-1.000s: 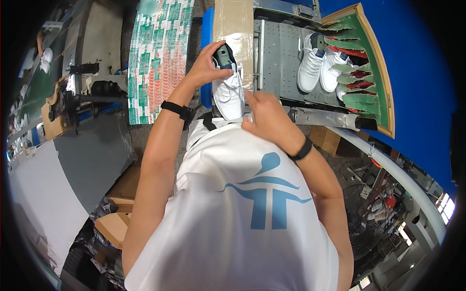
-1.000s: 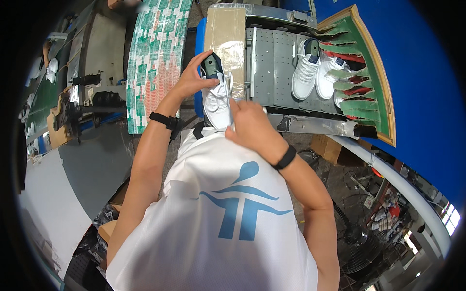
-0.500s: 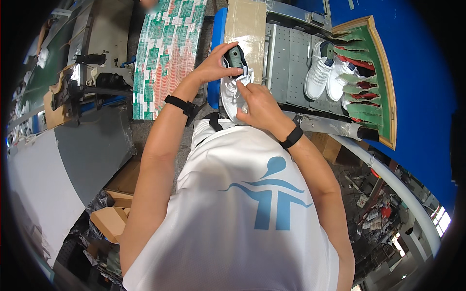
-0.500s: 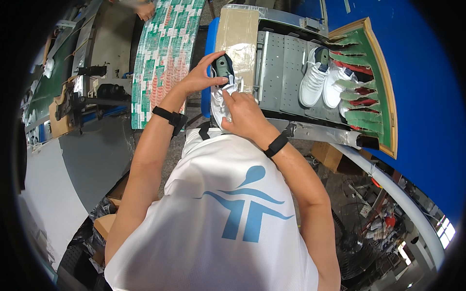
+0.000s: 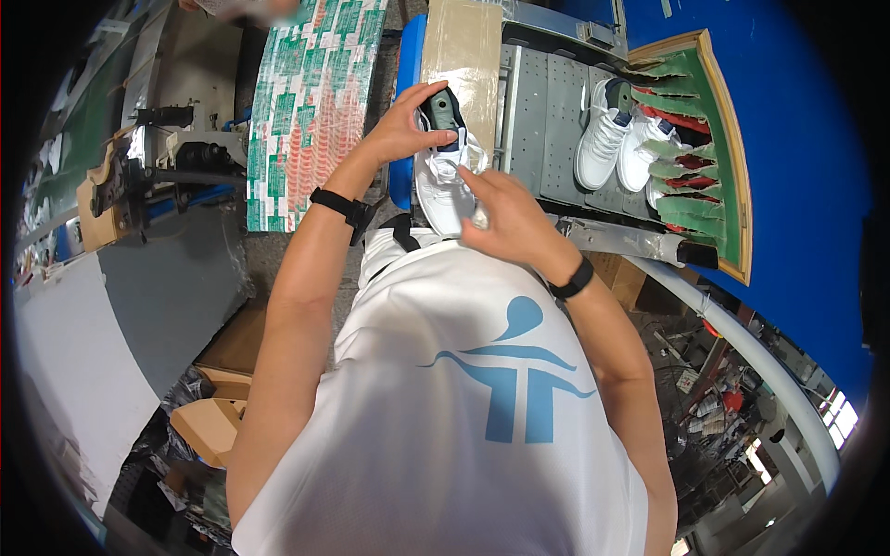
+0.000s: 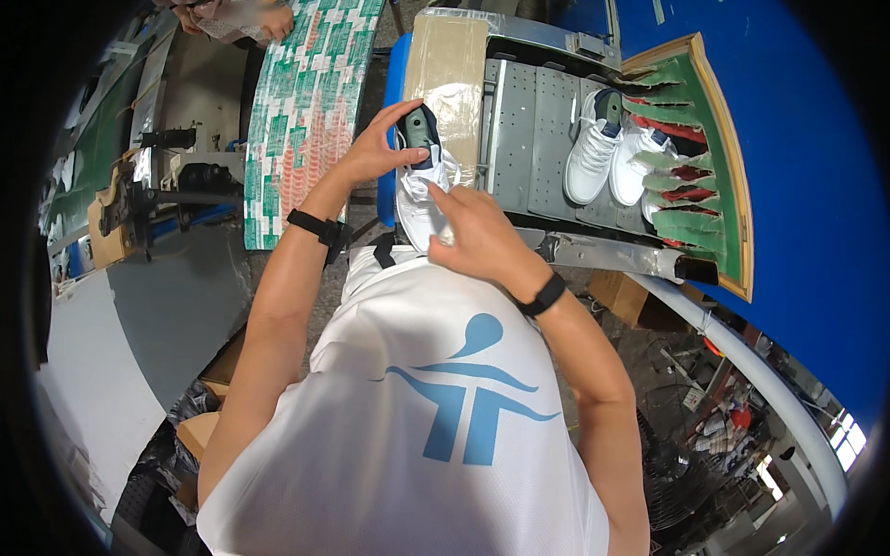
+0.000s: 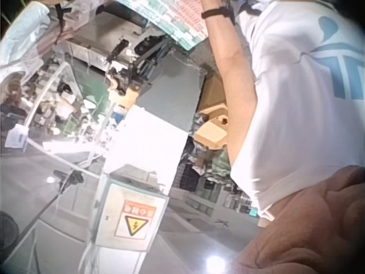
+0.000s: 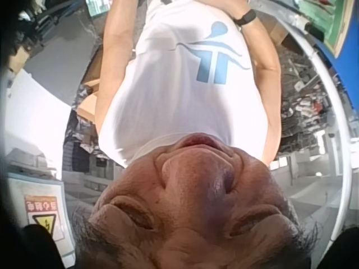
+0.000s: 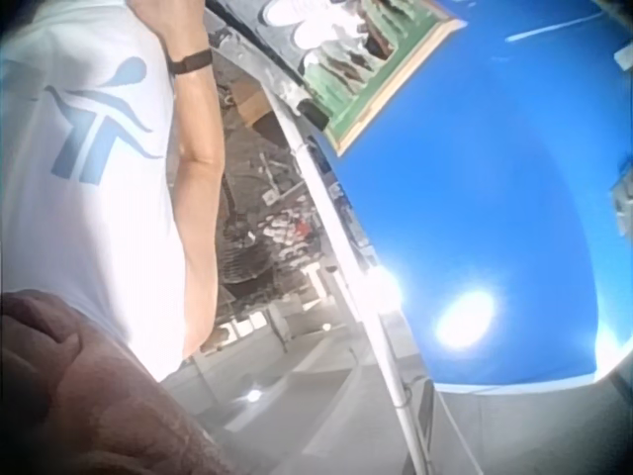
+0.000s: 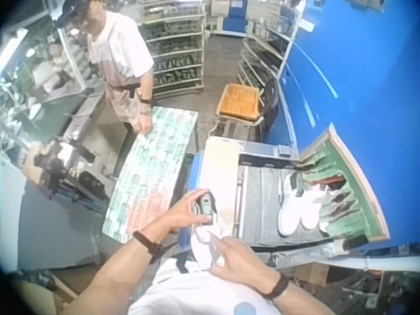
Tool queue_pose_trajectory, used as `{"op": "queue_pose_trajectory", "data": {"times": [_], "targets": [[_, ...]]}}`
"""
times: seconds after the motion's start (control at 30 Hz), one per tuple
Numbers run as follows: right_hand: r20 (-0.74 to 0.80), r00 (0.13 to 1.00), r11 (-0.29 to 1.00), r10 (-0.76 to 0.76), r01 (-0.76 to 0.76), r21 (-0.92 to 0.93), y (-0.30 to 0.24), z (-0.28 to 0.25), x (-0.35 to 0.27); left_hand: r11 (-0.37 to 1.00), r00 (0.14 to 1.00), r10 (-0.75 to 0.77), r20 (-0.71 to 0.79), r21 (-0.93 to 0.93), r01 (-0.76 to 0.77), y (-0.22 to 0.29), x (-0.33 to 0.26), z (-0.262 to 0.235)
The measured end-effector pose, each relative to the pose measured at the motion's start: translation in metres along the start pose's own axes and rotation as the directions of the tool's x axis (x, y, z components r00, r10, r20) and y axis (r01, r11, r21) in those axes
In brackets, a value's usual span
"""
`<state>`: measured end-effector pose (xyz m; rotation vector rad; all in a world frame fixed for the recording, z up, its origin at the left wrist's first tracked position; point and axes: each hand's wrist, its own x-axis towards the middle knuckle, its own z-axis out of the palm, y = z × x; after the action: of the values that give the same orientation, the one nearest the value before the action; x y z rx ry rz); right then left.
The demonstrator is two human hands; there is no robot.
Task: Lacing white athletic shoes on a manufacturing line.
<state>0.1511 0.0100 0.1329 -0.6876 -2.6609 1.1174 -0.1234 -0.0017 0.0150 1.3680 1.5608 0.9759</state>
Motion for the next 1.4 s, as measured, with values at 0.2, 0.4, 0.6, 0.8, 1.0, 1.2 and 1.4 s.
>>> {"op": "queue_pose_trajectory", "data": {"times": [0.2,0.4,0.6,0.8,1.0,1.2,1.4], "targets": [[0.147,0.978,0.986,0.149,-0.159,0.055,0.001,0.001,-0.024,0.999,1.000,-0.007,-0.005,0.033,0.007,0.000,0.001,0.002],[0.047,0.990,0.990,0.135,-0.137,0.039,0.006,0.000,-0.007,0.999,1.000,-0.010,0.001,-0.034,0.010,0.000,-0.002,0.004],[0.038,0.996,0.992,0.085,-0.080,-0.102,0.015,0.008,-0.021,0.999,0.999,0.029,-0.028,0.019,-0.029,-0.003,0.000,-0.002],[0.059,0.974,0.959,0.218,-0.225,0.173,0.004,0.009,-0.006,0.898,0.990,-0.128,0.054,-0.418,0.139,-0.021,-0.013,-0.017],[-0.087,0.899,0.866,0.429,-0.382,0.323,0.040,0.011,-0.029,0.301,0.893,-0.450,-0.006,-0.942,0.146,-0.075,-0.098,-0.018],[0.091,0.848,0.806,0.523,-0.526,0.271,0.059,0.030,-0.076,0.251,0.608,-0.794,-0.014,-0.918,0.306,-0.080,-0.087,-0.002],[0.059,0.827,0.801,0.559,-0.557,0.220,0.064,0.019,-0.114,0.843,0.792,-0.537,-0.291,-0.230,0.486,-0.104,-0.036,-0.114]]}}
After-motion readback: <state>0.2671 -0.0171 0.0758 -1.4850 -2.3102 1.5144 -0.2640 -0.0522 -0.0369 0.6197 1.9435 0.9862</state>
